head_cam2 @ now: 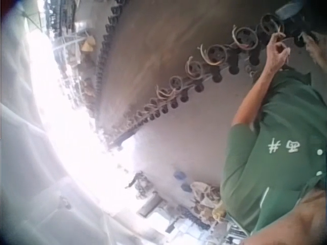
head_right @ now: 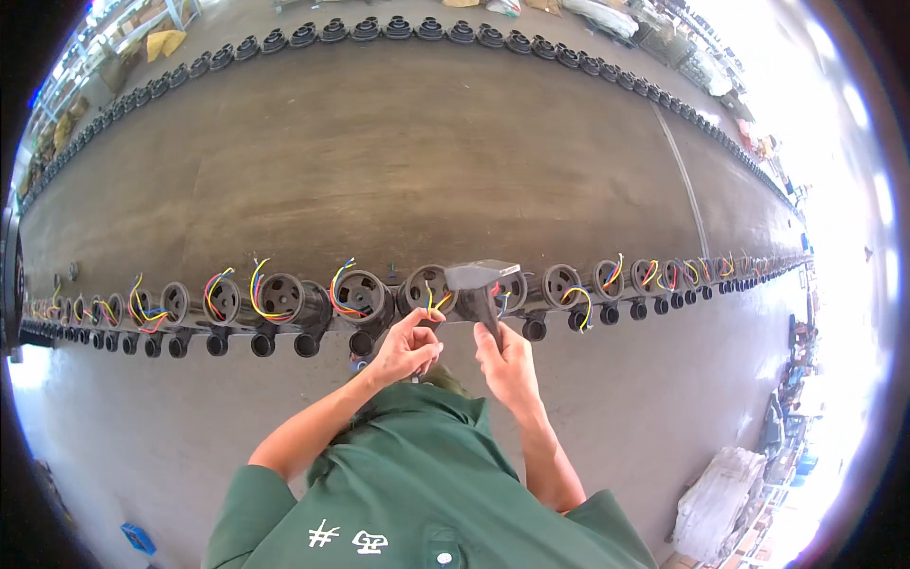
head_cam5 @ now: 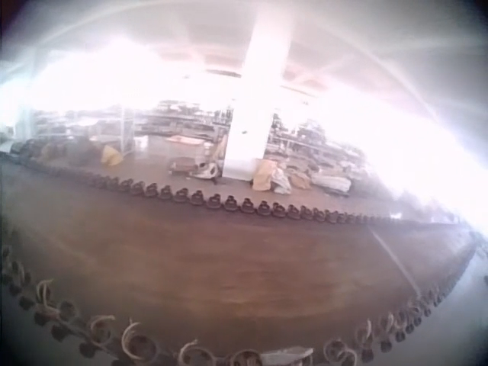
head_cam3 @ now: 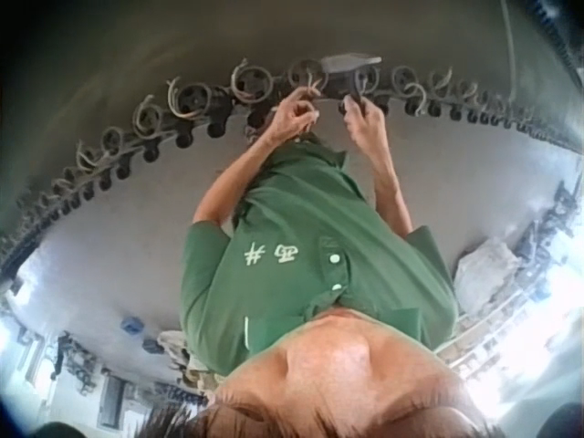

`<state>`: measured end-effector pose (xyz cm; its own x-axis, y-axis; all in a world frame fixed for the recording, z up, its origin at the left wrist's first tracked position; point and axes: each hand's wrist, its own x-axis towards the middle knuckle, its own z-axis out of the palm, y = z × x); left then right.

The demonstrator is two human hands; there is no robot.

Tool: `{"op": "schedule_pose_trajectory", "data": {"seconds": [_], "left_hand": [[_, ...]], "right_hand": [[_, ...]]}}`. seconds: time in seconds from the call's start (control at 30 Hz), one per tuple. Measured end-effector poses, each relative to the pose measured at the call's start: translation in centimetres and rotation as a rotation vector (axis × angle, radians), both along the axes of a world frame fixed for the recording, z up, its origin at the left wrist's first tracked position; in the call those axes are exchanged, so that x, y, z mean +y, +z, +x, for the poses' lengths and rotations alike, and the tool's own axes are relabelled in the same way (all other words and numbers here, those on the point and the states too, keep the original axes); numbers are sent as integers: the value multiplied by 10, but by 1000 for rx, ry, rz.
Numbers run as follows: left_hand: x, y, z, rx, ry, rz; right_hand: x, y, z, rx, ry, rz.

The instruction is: The person assembles electronic components on an assembly line by hand and using a tool. The person picks up small circular metal caps and places them onto the ends of cylindrical black components, then uses a pair of pliers to secure wires onto the components.

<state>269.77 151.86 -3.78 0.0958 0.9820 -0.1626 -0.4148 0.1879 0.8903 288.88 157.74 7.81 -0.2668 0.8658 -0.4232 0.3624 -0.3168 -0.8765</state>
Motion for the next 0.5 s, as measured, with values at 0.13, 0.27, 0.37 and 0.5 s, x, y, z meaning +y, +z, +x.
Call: {"op": "schedule_pose_trajectory", "data": {"seconds": [0.13,0.27,0.37,0.5], "left_hand": [[6,-14,1,172,81,233],[1,-12,6,153,105,144],[-4,-27,11,299,187,349],[-6,-41,15,641,176,466]], "right_hand": [[10,-39,-9,-241,168,184],[29,-67,-9,-445,334,302],[32,-51,-10,-415,311,217],[24,-23,-11,-289,237,171]]}}
